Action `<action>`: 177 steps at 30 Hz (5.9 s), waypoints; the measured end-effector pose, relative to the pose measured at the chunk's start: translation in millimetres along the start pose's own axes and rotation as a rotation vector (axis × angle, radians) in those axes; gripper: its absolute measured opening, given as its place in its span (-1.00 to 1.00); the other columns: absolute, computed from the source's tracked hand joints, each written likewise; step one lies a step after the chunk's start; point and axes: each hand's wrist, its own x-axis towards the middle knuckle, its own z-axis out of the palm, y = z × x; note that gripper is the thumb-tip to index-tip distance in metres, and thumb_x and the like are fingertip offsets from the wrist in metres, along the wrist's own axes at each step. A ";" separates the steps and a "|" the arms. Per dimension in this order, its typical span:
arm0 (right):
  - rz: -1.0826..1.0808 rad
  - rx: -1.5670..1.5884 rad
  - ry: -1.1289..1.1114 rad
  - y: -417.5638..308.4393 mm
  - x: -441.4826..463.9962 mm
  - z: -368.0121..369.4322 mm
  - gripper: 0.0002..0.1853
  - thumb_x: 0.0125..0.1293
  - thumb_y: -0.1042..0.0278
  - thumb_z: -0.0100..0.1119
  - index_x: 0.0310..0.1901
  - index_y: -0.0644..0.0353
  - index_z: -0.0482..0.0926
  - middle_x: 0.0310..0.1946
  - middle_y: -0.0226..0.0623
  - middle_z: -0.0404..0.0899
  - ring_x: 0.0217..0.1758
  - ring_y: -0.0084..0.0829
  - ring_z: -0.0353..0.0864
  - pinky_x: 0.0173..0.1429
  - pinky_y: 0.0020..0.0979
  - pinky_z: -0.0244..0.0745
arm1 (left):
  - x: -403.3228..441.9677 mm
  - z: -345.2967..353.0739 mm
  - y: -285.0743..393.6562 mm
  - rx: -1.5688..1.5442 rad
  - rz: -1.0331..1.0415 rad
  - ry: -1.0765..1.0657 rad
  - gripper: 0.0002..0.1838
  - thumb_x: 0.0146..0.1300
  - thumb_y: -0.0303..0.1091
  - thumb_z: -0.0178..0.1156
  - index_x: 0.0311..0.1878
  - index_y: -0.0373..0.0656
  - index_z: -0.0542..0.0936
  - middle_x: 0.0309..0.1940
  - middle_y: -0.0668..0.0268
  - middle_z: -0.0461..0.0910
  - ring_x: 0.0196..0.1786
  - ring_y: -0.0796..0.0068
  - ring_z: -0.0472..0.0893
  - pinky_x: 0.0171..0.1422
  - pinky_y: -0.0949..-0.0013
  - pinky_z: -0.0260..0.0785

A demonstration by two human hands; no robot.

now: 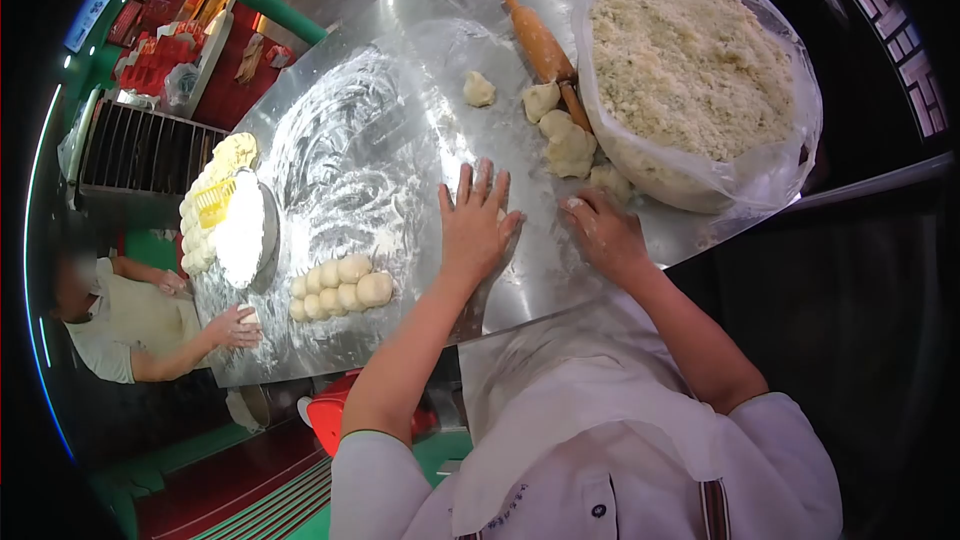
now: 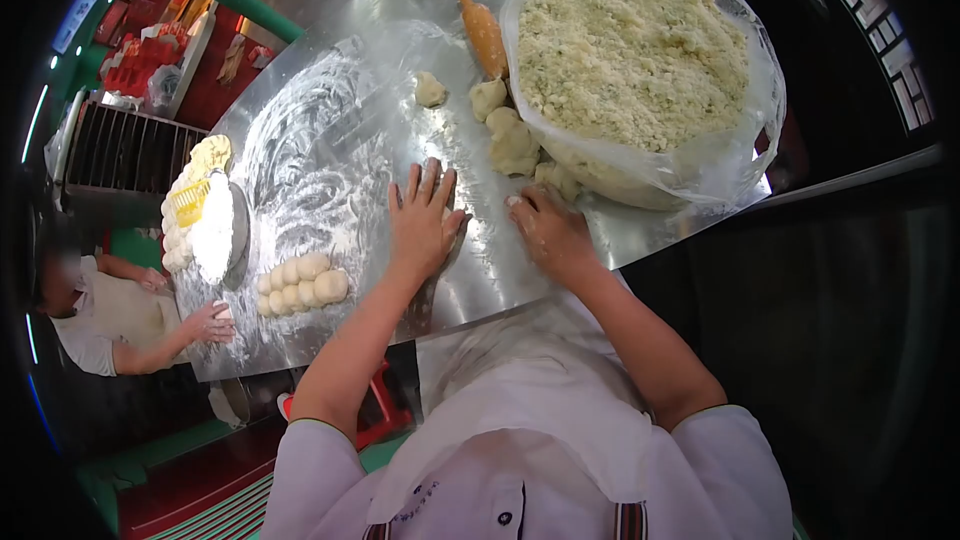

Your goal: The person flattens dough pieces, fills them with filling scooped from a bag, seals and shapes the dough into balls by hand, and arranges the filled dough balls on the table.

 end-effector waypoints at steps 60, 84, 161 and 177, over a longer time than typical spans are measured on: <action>-0.276 -0.187 0.218 -58.4 117.9 -165.7 -0.79 0.38 0.36 0.24 0.00 0.22 0.63 0.08 -0.16 0.60 0.12 -0.13 0.60 0.16 -0.20 0.56 | -97.0 -6.5 -28.5 -2.147 -0.540 0.347 -0.52 0.51 -0.41 0.09 0.41 -0.36 0.32 0.15 0.08 0.50 0.20 0.28 0.53 0.35 0.22 0.43; -0.077 -0.521 -0.215 40.1 144.7 -207.6 -0.59 0.48 -0.04 0.07 -0.09 0.20 0.60 -0.15 -0.05 0.66 -0.05 -0.02 0.68 0.01 -0.06 0.58 | 19.4 -111.4 38.6 -1.894 -0.316 0.146 -0.75 0.43 -0.53 0.12 0.12 -0.37 0.54 -0.15 0.09 0.65 -0.20 0.31 0.68 -0.10 0.30 0.57; -0.248 0.564 -0.158 -104.2 73.7 15.0 -0.73 0.48 0.39 0.08 0.16 0.15 0.49 0.19 -0.13 0.51 0.32 -0.08 0.45 0.40 -0.13 0.32 | -41.8 -61.8 8.0 -1.832 -0.542 0.131 -0.63 0.48 -0.48 -0.06 0.27 -0.36 0.50 0.08 0.24 0.60 0.12 0.47 0.60 0.24 0.31 0.46; -0.246 0.009 -0.277 -84.4 76.8 10.7 -0.67 0.33 0.13 0.31 -0.25 0.21 0.43 -0.12 -0.14 0.57 -0.01 -0.05 0.59 -0.15 0.02 0.51 | -48.6 -74.2 39.1 -2.278 -0.485 -0.054 -0.26 0.58 0.30 -0.27 0.20 -0.26 0.51 0.01 0.16 0.62 0.00 0.37 0.59 0.27 0.28 0.37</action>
